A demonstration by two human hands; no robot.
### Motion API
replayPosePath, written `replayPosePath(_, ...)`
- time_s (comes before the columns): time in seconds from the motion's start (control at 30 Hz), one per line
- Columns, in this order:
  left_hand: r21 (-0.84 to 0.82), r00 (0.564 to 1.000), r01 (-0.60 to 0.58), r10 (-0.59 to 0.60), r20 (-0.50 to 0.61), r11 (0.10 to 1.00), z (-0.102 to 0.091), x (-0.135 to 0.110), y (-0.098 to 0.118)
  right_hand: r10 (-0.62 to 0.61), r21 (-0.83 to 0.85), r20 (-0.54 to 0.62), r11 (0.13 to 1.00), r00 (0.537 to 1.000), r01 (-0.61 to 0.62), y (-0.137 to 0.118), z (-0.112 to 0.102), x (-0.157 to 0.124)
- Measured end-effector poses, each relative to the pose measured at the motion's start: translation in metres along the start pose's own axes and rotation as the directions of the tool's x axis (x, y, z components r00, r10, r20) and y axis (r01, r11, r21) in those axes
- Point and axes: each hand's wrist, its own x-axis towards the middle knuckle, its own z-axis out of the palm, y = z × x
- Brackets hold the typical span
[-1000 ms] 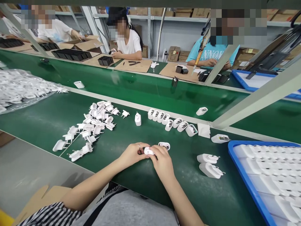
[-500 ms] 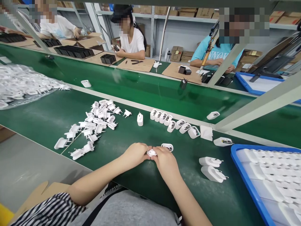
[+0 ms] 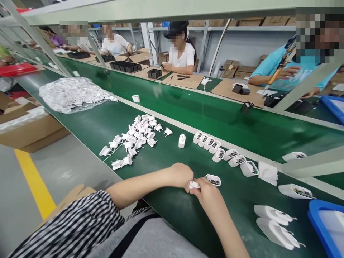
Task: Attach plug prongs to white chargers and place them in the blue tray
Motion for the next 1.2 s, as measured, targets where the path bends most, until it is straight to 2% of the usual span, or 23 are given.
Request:
replayPosePath(0.07, 0.162, 0.997, 0.041, -0.03, -0.065, 0.986, -0.004, -0.017, -0.02, -0.014, 0.002, -0.02, 1.0, 1.0, 0.014, 0.001, 0.001, -0.006)
replayPosePath(0.1, 0.229, 0.98, 0.137, -0.098, -0.172, 0.964, -0.006, -0.026, -0.032, -0.007, 0.004, -0.02, 1.0, 1.0, 0.008, 0.001, 0.001, -0.01)
replayPosePath(0.13, 0.254, 0.93, 0.276, -0.19, -0.315, 0.927, -0.007, -0.035, -0.045, 0.0, 0.011, -0.008, 1.0, 1.0, 0.0, 0.002, 0.0, -0.014)
replayPosePath(0.17, 0.24, 0.849, 0.424, -0.291, -0.441, 0.873, -0.008, -0.042, -0.059, 0.008, 0.025, 0.007, 1.0, 1.0, -0.008, 0.003, -0.001, -0.019)
replayPosePath(0.2, 0.198, 0.762, 0.545, -0.383, -0.523, 0.815, -0.009, -0.048, -0.072, 0.017, 0.042, 0.021, 0.999, 1.0, -0.018, 0.004, -0.003, -0.025)
replayPosePath(0.23, 0.154, 0.694, 0.624, -0.452, -0.56, 0.766, -0.01, -0.052, -0.085, 0.03, 0.06, 0.027, 0.998, 0.999, -0.032, 0.006, -0.006, -0.031)
replayPosePath(0.27, 0.123, 0.659, 0.664, -0.501, -0.561, 0.737, -0.01, -0.054, -0.095, 0.045, 0.079, 0.017, 0.996, 0.999, -0.046, 0.008, -0.01, -0.037)
replayPosePath(0.3, 0.107, 0.657, 0.673, -0.525, -0.541, 0.732, -0.01, -0.055, -0.103, 0.062, 0.098, -0.014, 0.993, 0.998, -0.06, 0.01, -0.014, -0.042)
replayPosePath(0.37, 0.105, 0.692, 0.648, -0.525, -0.495, 0.755, -0.009, -0.053, -0.111, 0.105, 0.149, -0.111, 0.985, 0.988, -0.088, 0.017, -0.024, -0.052)
replayPosePath(0.43, 0.088, 0.739, 0.563, -0.452, -0.5, 0.822, -0.01, -0.048, -0.105, 0.144, 0.244, -0.205, 0.965, 0.968, -0.092, 0.025, -0.034, -0.059)
replayPosePath(0.47, 0.039, 0.765, 0.469, -0.384, -0.518, 0.882, -0.011, -0.045, -0.098, 0.164, 0.308, -0.239, 0.947, 0.957, -0.086, 0.028, -0.037, -0.059)
replayPosePath(0.5, -0.041, 0.786, 0.327, -0.295, -0.543, 0.944, -0.012, -0.04, -0.087, 0.184, 0.382, -0.262, 0.921, 0.947, -0.073, 0.031, -0.04, -0.058)
replayPosePath(0.53, -0.14, 0.799, 0.136, -0.193, -0.57, 0.981, -0.013, -0.035, -0.074, 0.199, 0.46, -0.272, 0.886, 0.941, -0.055, 0.034, -0.041, -0.055)
replayPosePath(0.57, -0.246, 0.8, -0.077, -0.087, -0.593, 0.966, -0.014, -0.028, -0.059, 0.207, 0.538, -0.271, 0.842, 0.94, -0.031, 0.037, -0.042, -0.051)
replayPosePath(0.6, -0.345, 0.796, -0.271, 0.007, -0.606, 0.899, -0.014, -0.02, -0.045, 0.204, 0.614, -0.253, 0.789, 0.946, -0.006, 0.039, -0.041, -0.045)
replayPosePath(0.63, -0.43, 0.795, -0.413, 0.087, -0.6, 0.803, -0.014, -0.012, -0.031, 0.193, 0.685, -0.225, 0.728, 0.955, 0.015, 0.041, -0.04, -0.039)
replayPosePath(0.7, -0.572, 0.8, -0.558, 0.206, -0.564, 0.601, -0.011, 0.007, -0.009, 0.178, 0.792, -0.173, 0.609, 0.969, 0.029, 0.044, -0.037, -0.027)
replayPosePath(0.77, -0.676, 0.813, -0.578, 0.256, -0.523, 0.456, -0.005, 0.024, 0.003, 0.222, 0.845, -0.166, 0.534, 0.961, 0.022, 0.048, -0.034, -0.018)
replayPosePath(0.83, -0.746, 0.834, -0.551, 0.256, -0.488, 0.373, 0.001, 0.038, 0.006, 0.274, 0.867, -0.172, 0.498, 0.946, 0.013, 0.05, -0.031, -0.012)
replayPosePath(0.93, -0.797, 0.861, -0.507, 0.227, -0.455, 0.327, 0.006, 0.048, 0.005, 0.258, 0.888, -0.114, 0.46, 0.959, -0.018, 0.053, -0.027, -0.009)
replayPosePath(1.0, -0.81, 0.87, -0.492, 0.212, -0.444, 0.319, 0.006, 0.049, 0.005, 0.227, 0.883, -0.056, 0.465, 0.972, -0.058, 0.055, -0.026, -0.007)
replayPosePath(1.1, -0.801, 0.882, -0.471, 0.182, -0.434, 0.371, 0.002, 0.049, 0.005, 0.215, 0.827, -0.049, 0.556, 0.975, -0.081, 0.059, -0.027, -0.007)
replayPosePath(1.2, -0.68, 0.883, -0.426, 0.109, -0.457, 0.597, 0.002, 0.048, 0.001, 0.234, 0.669, -0.171, 0.74, 0.957, -0.061, 0.06, -0.03, -0.008)
